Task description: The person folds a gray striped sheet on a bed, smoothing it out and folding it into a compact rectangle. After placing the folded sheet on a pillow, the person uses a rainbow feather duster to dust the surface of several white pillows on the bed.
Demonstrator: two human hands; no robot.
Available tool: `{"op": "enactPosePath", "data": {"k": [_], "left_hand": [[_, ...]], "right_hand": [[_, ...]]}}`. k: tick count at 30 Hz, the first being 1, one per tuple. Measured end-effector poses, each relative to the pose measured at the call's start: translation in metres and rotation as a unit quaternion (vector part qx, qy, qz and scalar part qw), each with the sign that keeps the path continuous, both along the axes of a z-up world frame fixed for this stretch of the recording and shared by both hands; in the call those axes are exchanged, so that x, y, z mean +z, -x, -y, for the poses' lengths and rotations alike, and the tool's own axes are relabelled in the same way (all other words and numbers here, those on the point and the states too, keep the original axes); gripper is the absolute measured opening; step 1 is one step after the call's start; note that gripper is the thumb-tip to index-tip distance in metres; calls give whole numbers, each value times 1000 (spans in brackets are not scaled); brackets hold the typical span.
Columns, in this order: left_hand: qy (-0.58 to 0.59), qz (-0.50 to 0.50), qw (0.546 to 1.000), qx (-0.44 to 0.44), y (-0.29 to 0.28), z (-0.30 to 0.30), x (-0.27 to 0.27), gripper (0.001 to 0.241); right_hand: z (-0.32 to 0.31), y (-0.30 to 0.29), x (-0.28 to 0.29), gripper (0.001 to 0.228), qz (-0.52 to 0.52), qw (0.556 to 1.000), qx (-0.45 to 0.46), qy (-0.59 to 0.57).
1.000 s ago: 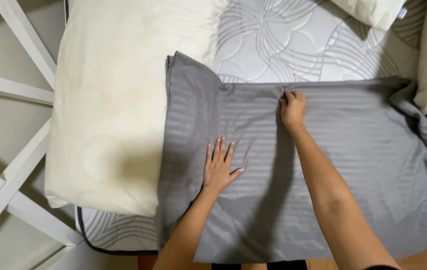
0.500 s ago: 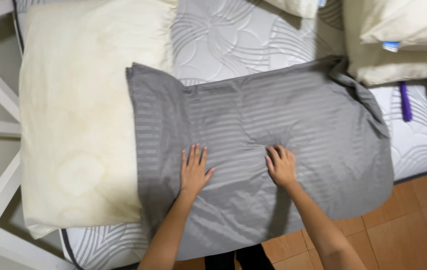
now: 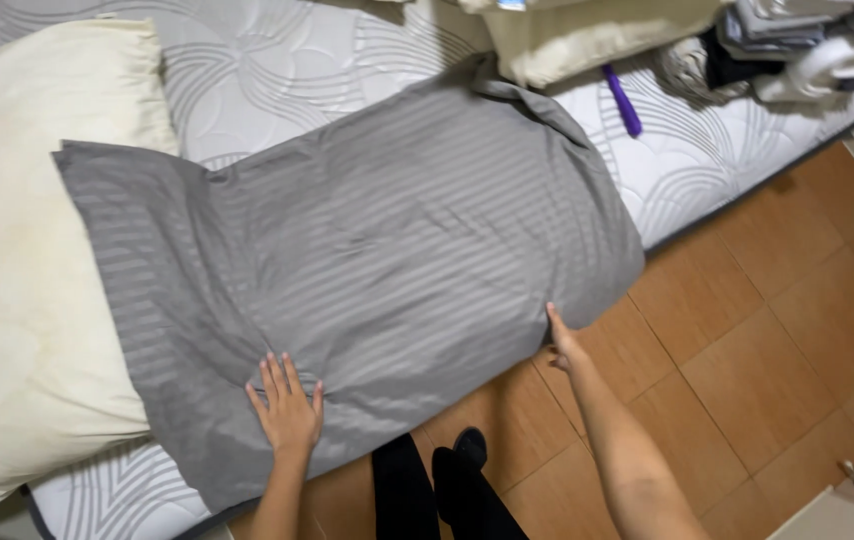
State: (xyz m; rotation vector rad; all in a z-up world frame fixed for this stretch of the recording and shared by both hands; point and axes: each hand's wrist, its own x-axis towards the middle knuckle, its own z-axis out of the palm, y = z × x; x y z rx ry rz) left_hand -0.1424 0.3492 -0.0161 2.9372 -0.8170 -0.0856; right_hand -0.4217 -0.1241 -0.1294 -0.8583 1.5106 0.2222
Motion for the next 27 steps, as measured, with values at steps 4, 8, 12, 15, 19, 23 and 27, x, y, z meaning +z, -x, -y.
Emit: {"op": "enactPosePath", "data": {"k": [4,8,12,15,19,23,27], "left_hand": [[28,-1,999,24,77,-1,-31,86],[5,-61,991,123,112,8,-29,88],[-8,-54,940,336,116,15,-2,99],[187,0,746,639,95,2,6,124],[597,-313,330,661,85,-58,-52,97],[571,-416,310,636,99,-84,-88,81],[623,-470,229,582,119,-52,-77,71]], "right_hand": [[-36,13,-9,137,65,987,-116,-90],[-58,12,0,119,142,939,-270,-161],[-61,34,-28,71,320,882,-319,-135],[-52,36,13,50,314,882,-330,-124],[-26,49,22,50,366,864,-318,-138],[-6,35,52,52,344,882,-309,-91],[5,22,87,54,285,907,-287,118]]}}
